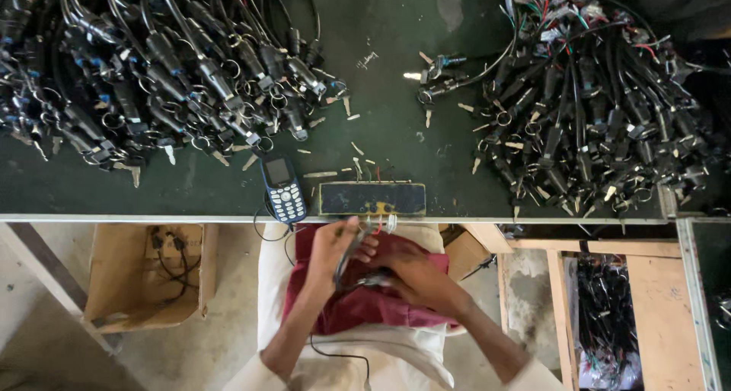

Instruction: The person sits at a workbench assembling electrical connectors. They pick up wires and connector housings, twist and insert wire ends into connectors, press assembled connectors onto a test board on the bench, and toss finished assemblies onto large piles of completed connectors on either side.

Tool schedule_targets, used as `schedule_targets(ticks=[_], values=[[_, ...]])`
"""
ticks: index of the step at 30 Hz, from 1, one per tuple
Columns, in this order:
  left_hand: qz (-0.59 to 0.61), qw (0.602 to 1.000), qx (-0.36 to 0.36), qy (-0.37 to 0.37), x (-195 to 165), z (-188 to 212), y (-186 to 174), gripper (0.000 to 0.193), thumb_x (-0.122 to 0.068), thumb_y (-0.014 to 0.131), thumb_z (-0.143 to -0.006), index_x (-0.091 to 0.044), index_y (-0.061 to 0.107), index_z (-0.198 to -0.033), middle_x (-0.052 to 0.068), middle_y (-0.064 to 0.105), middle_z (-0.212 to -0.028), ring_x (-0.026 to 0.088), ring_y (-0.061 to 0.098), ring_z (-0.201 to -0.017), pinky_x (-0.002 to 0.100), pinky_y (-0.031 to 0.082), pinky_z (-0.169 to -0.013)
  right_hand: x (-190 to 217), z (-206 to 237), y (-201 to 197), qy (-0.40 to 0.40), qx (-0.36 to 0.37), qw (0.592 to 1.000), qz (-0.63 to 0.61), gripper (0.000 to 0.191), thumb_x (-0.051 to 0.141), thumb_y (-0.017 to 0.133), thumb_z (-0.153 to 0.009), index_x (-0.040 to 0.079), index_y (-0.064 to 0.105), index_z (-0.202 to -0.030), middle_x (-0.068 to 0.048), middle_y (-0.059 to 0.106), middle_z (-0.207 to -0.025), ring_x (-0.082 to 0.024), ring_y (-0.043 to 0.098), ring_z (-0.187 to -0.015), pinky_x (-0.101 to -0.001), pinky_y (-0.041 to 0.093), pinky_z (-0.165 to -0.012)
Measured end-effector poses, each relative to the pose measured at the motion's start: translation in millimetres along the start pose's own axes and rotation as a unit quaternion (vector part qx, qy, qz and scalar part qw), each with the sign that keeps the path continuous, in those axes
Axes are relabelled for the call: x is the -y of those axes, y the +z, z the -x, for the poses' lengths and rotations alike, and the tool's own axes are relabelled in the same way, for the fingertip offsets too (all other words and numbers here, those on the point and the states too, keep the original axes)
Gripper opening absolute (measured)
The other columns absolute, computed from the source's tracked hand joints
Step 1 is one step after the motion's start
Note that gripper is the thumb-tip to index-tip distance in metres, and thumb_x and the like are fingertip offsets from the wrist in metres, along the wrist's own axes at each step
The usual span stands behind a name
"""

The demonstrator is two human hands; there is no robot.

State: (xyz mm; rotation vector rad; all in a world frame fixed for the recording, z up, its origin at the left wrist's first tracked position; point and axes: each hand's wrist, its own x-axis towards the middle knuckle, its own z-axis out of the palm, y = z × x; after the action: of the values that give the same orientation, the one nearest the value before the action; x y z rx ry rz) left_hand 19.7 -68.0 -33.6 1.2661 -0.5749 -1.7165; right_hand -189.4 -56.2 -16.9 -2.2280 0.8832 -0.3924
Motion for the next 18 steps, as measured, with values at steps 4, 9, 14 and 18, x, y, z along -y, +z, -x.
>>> schedule_targets(ticks=[4, 9, 14, 18], values=[[-0.37, 0.845, -0.152, 0.356, -14, 58, -1, 0.027, -0.017, 0.055, -0.099, -0.002, 0.065, -0.12, 0.016, 0.074, -0.114, 0.028, 0.07, -0.097, 0.043, 0.055, -0.083, -13, 49, 5, 0.169, 0.046, 0.979, -0.103, 0.027, 0.016, 0.066, -0.095, 0.006, 0.061, -0.12, -0.012, 0.069, -0.092, -0.027, 0.068, -0.085, -0.0397, 0.053, -0.077], [-0.631, 0.583, 0.083, 0.505, -12, 93, 19, 0.052, -0.019, 0.062, -0.08, -0.002, 0.061, -0.13, 0.015, 0.063, -0.12, 0.03, 0.059, -0.113, 0.047, 0.043, -0.102, -30, 77, 33, 0.254, 0.007, 0.911, -0.326, 0.024, 0.019, 0.06, -0.105, -0.002, 0.064, -0.116, -0.012, 0.059, -0.086, -0.02, 0.054, -0.077, -0.0364, 0.047, -0.068], [-0.664, 0.577, 0.155, 0.45, -9, 80, 21, 0.036, -0.015, 0.065, -0.087, -0.001, 0.061, -0.12, 0.01, 0.059, -0.097, 0.027, 0.056, -0.095, 0.042, 0.04, -0.087, -18, 80, 2, 0.157, 0.064, 0.982, -0.081, 0.032, 0.012, 0.065, -0.094, -0.002, 0.054, -0.12, -0.013, 0.064, -0.095, -0.026, 0.063, -0.087, -0.0392, 0.051, -0.074], [-0.589, 0.682, 0.148, 0.409, -4, 79, 26, 0.029, -0.024, 0.069, -0.092, -0.002, 0.06, -0.109, 0.011, 0.059, -0.093, 0.03, 0.055, -0.091, 0.046, 0.038, -0.083, -3, 74, -14, 0.046, 0.036, 0.983, 0.172, 0.017, 0.009, 0.065, -0.087, 0.004, 0.06, -0.102, -0.012, 0.064, -0.091, -0.031, 0.062, -0.09, -0.0459, 0.048, -0.083]])
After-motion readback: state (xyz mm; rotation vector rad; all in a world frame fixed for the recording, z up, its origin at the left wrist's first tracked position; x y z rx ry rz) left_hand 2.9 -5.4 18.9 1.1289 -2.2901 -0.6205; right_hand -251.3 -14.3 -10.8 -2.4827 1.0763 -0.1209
